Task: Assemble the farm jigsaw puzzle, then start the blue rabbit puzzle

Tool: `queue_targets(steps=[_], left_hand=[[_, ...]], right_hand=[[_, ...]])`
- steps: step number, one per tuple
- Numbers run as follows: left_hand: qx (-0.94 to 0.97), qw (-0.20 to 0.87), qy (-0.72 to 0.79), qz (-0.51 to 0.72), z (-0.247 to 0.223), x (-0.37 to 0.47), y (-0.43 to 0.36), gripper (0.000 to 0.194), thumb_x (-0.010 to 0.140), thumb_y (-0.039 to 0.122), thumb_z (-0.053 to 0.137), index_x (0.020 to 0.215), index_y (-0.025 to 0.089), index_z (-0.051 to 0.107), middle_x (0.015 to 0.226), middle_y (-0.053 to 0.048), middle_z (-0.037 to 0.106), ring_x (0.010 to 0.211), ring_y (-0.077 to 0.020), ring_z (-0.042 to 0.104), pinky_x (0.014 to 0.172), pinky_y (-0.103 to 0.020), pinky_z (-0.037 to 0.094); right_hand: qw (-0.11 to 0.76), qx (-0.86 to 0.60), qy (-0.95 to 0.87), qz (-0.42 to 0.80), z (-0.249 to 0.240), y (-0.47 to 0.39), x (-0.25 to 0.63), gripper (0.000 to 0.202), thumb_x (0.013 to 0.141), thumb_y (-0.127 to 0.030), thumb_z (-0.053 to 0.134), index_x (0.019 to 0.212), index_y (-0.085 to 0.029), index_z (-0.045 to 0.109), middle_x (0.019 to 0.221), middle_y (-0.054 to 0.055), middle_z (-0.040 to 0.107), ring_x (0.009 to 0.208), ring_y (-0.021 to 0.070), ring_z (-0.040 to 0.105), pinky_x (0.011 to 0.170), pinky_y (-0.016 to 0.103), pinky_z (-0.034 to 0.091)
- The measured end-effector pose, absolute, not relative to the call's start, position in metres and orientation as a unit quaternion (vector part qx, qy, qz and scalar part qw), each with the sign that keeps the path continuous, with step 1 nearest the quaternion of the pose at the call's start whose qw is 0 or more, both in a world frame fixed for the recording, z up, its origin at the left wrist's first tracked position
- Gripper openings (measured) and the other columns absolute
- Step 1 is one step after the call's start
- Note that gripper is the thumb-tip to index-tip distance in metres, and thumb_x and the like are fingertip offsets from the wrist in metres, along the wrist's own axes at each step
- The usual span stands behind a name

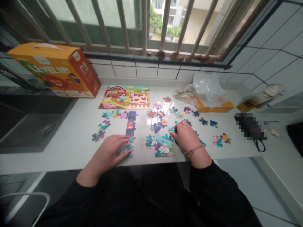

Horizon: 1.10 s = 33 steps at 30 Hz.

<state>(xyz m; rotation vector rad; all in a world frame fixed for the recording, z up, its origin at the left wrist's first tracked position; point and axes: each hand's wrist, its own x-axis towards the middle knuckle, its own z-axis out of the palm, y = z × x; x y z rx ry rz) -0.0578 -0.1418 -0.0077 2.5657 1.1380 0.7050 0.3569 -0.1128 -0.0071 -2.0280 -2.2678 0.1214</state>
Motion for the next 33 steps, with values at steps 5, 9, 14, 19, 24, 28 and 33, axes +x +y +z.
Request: queue_targets(steps=[5, 9, 14, 19, 24, 28, 33], left_hand=[[0.883, 0.129, 0.386, 0.235, -0.0097, -0.0603, -0.1400, 0.067, 0.092, 0.055, 0.093, 0.146, 0.025, 0.068, 0.155, -0.017, 0.072, 0.139, -0.0391, 0.069, 0.119, -0.060, 0.052], [0.887, 0.133, 0.383, 0.221, -0.0098, -0.0606, -0.1390, 0.057, 0.089, 0.054, 0.097, 0.132, 0.026, 0.073, 0.153, -0.016, 0.073, 0.137, -0.0388, 0.070, 0.117, -0.059, 0.053], [0.888, 0.130, 0.380, 0.224, -0.0071, -0.0600, -0.1396, 0.048, 0.090, 0.053, 0.097, 0.122, 0.025, 0.073, 0.149, -0.015, 0.075, 0.132, -0.0372, 0.071, 0.113, -0.056, 0.054], [0.886, 0.129, 0.387, 0.221, -0.0095, -0.0605, -0.1392, 0.049, 0.087, 0.053, 0.099, 0.119, 0.026, 0.073, 0.148, -0.014, 0.074, 0.134, -0.0372, 0.069, 0.113, -0.055, 0.052], [0.886, 0.128, 0.395, 0.206, -0.0109, -0.0614, -0.1377, 0.050, 0.083, 0.054, 0.102, 0.113, 0.026, 0.074, 0.144, -0.013, 0.075, 0.132, -0.0377, 0.068, 0.111, -0.054, 0.052], [0.882, 0.121, 0.405, 0.207, -0.0111, -0.0620, -0.1375, 0.059, 0.079, 0.059, 0.103, 0.116, 0.025, 0.073, 0.145, -0.015, 0.073, 0.132, -0.0388, 0.067, 0.109, -0.054, 0.051], [0.881, 0.098, 0.415, 0.206, -0.0135, -0.0628, -0.1390, 0.061, 0.079, 0.067, 0.099, 0.114, 0.024, 0.073, 0.142, -0.016, 0.073, 0.131, -0.0391, 0.066, 0.109, -0.054, 0.049]], right_hand=[[0.059, -0.666, -0.743, 0.039, -0.0059, -0.1141, 0.3556, 0.021, 0.100, -0.039, 0.080, 0.106, -0.019, 0.075, 0.114, 0.012, 0.069, 0.109, 0.0290, 0.069, 0.095, 0.040, 0.056], [0.058, -0.672, -0.738, 0.038, -0.0032, -0.1160, 0.3530, 0.021, 0.099, -0.037, 0.081, 0.106, -0.019, 0.074, 0.115, 0.012, 0.068, 0.109, 0.0294, 0.069, 0.095, 0.040, 0.056], [0.066, -0.672, -0.737, 0.040, -0.0023, -0.1185, 0.3519, 0.021, 0.100, -0.038, 0.080, 0.107, -0.019, 0.074, 0.117, 0.012, 0.067, 0.108, 0.0294, 0.069, 0.096, 0.041, 0.056], [0.069, -0.671, -0.738, 0.036, -0.0060, -0.1184, 0.3539, 0.022, 0.100, -0.039, 0.080, 0.108, -0.020, 0.074, 0.117, 0.012, 0.068, 0.108, 0.0295, 0.070, 0.096, 0.041, 0.056], [0.067, -0.670, -0.739, 0.033, -0.0075, -0.1175, 0.3552, 0.021, 0.099, -0.039, 0.080, 0.107, -0.020, 0.074, 0.117, 0.012, 0.068, 0.107, 0.0293, 0.070, 0.095, 0.041, 0.056], [0.066, -0.672, -0.737, 0.036, -0.0063, -0.1176, 0.3549, 0.022, 0.100, -0.039, 0.080, 0.107, -0.019, 0.073, 0.117, 0.013, 0.068, 0.108, 0.0296, 0.070, 0.096, 0.041, 0.056], [0.066, -0.674, -0.734, 0.040, -0.0048, -0.1187, 0.3542, 0.022, 0.101, -0.039, 0.079, 0.108, -0.020, 0.072, 0.118, 0.012, 0.068, 0.108, 0.0293, 0.070, 0.096, 0.041, 0.056]])
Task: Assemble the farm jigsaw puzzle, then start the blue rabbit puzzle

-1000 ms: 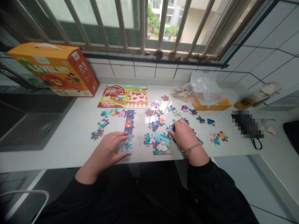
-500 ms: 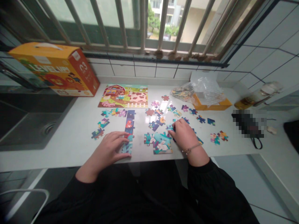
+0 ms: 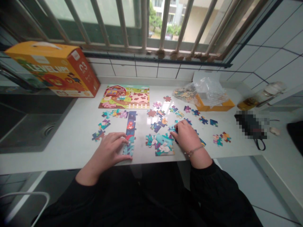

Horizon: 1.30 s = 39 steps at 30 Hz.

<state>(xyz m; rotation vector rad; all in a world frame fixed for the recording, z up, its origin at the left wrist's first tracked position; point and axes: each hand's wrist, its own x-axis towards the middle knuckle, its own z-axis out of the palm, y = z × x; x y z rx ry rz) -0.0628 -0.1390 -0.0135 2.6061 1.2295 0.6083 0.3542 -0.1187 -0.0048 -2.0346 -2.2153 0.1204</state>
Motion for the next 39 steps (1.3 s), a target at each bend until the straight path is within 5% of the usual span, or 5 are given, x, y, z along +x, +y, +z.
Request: queue_targets(steps=[9, 39], left_hand=[[0.880, 0.097, 0.413, 0.215, -0.018, -0.062, -0.138, 0.062, 0.073, 0.068, 0.101, 0.106, 0.023, 0.073, 0.138, -0.014, 0.074, 0.128, -0.0377, 0.067, 0.107, -0.051, 0.050], [0.881, 0.088, 0.414, 0.210, -0.008, -0.058, -0.143, 0.048, 0.095, 0.055, 0.091, 0.129, 0.025, 0.073, 0.143, -0.016, 0.071, 0.130, -0.0383, 0.067, 0.108, -0.053, 0.053]], right_hand=[[0.072, -0.676, -0.732, 0.039, -0.004, -0.121, 0.353, 0.021, 0.100, -0.039, 0.080, 0.106, -0.020, 0.072, 0.117, 0.012, 0.067, 0.107, 0.0295, 0.070, 0.095, 0.041, 0.056], [0.094, -0.679, -0.727, 0.038, -0.003, -0.123, 0.352, 0.024, 0.098, -0.041, 0.080, 0.107, -0.022, 0.068, 0.116, 0.012, 0.067, 0.105, 0.0312, 0.070, 0.091, 0.043, 0.057]])
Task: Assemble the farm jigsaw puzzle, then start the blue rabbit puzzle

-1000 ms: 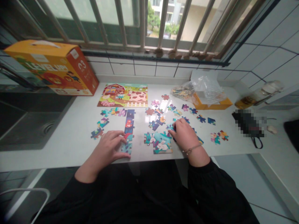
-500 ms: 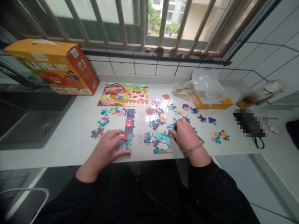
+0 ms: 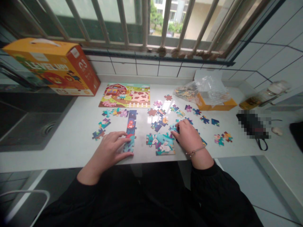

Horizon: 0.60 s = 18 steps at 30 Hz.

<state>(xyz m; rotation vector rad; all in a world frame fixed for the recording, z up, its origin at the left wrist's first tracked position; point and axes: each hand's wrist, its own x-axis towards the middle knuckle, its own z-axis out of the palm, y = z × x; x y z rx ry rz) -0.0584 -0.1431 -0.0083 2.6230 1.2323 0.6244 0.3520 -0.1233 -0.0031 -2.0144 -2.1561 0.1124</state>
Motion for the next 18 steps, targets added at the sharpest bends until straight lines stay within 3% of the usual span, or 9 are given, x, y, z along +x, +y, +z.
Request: queue_targets(steps=[18], left_hand=[[0.884, 0.104, 0.409, 0.203, -0.0062, -0.0578, -0.1428, 0.049, 0.095, 0.060, 0.089, 0.126, 0.024, 0.074, 0.141, -0.016, 0.073, 0.129, -0.0389, 0.068, 0.105, -0.054, 0.053]], right_hand=[[0.114, -0.672, -0.730, 0.044, -0.0050, -0.1256, 0.3536, 0.021, 0.099, -0.041, 0.077, 0.106, -0.024, 0.067, 0.114, 0.011, 0.067, 0.106, 0.0308, 0.069, 0.092, 0.042, 0.056]])
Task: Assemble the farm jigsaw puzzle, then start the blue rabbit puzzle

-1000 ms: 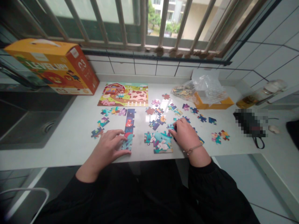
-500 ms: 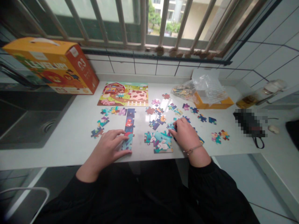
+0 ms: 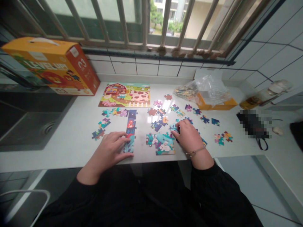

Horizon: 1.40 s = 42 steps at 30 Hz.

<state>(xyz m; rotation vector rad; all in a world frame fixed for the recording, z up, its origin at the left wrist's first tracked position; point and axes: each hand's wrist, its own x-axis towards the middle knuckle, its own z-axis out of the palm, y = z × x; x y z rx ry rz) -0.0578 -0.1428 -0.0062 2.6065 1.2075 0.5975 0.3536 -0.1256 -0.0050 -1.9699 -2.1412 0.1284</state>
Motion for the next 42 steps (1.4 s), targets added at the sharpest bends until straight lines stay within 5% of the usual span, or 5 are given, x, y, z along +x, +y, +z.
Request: queue_targets(steps=[7, 20, 29, 35, 42], left_hand=[[0.888, 0.095, 0.400, 0.206, -0.005, -0.057, -0.143, 0.020, 0.110, 0.040, 0.071, 0.120, 0.024, 0.076, 0.140, -0.014, 0.077, 0.127, -0.0360, 0.071, 0.103, -0.053, 0.052], [0.890, 0.116, 0.389, 0.205, -0.004, -0.056, -0.142, 0.014, 0.109, 0.034, 0.068, 0.115, 0.024, 0.075, 0.149, -0.012, 0.078, 0.135, -0.0339, 0.073, 0.106, -0.052, 0.051], [0.891, 0.126, 0.383, 0.208, -0.003, -0.056, -0.142, 0.014, 0.111, 0.036, 0.065, 0.109, 0.025, 0.075, 0.143, -0.011, 0.080, 0.130, -0.0329, 0.074, 0.105, -0.052, 0.051], [0.890, 0.128, 0.384, 0.211, -0.004, -0.057, -0.143, 0.013, 0.109, 0.034, 0.067, 0.111, 0.026, 0.076, 0.143, -0.011, 0.080, 0.128, -0.0329, 0.073, 0.105, -0.052, 0.051], [0.891, 0.129, 0.382, 0.208, -0.002, -0.056, -0.143, 0.013, 0.109, 0.033, 0.066, 0.112, 0.025, 0.076, 0.143, -0.010, 0.079, 0.127, -0.0325, 0.073, 0.104, -0.052, 0.051]], right_hand=[[0.140, -0.682, -0.715, 0.062, -0.003, -0.123, 0.357, 0.018, 0.096, -0.037, 0.077, 0.103, -0.024, 0.069, 0.107, 0.010, 0.073, 0.100, 0.0300, 0.070, 0.088, 0.041, 0.055], [0.247, -0.672, -0.674, 0.184, 0.016, -0.128, 0.361, 0.039, 0.102, -0.047, 0.063, 0.125, -0.020, 0.079, 0.092, 0.007, 0.075, 0.084, 0.0251, 0.070, 0.082, 0.040, 0.055], [0.398, -0.568, -0.484, 0.534, 0.012, -0.148, 0.319, 0.070, 0.088, -0.066, 0.087, 0.142, -0.028, 0.063, 0.093, -0.003, 0.063, 0.091, 0.0222, 0.079, 0.091, 0.044, 0.070], [0.342, -0.521, -0.498, 0.602, 0.009, -0.164, 0.285, 0.066, 0.096, -0.060, 0.082, 0.151, -0.028, 0.063, 0.100, 0.000, 0.068, 0.093, 0.0223, 0.082, 0.086, 0.041, 0.070], [0.226, -0.528, -0.714, 0.400, 0.025, -0.160, 0.265, 0.048, 0.105, -0.029, 0.068, 0.153, -0.028, 0.071, 0.105, 0.004, 0.078, 0.082, 0.0177, 0.072, 0.079, 0.034, 0.059]])
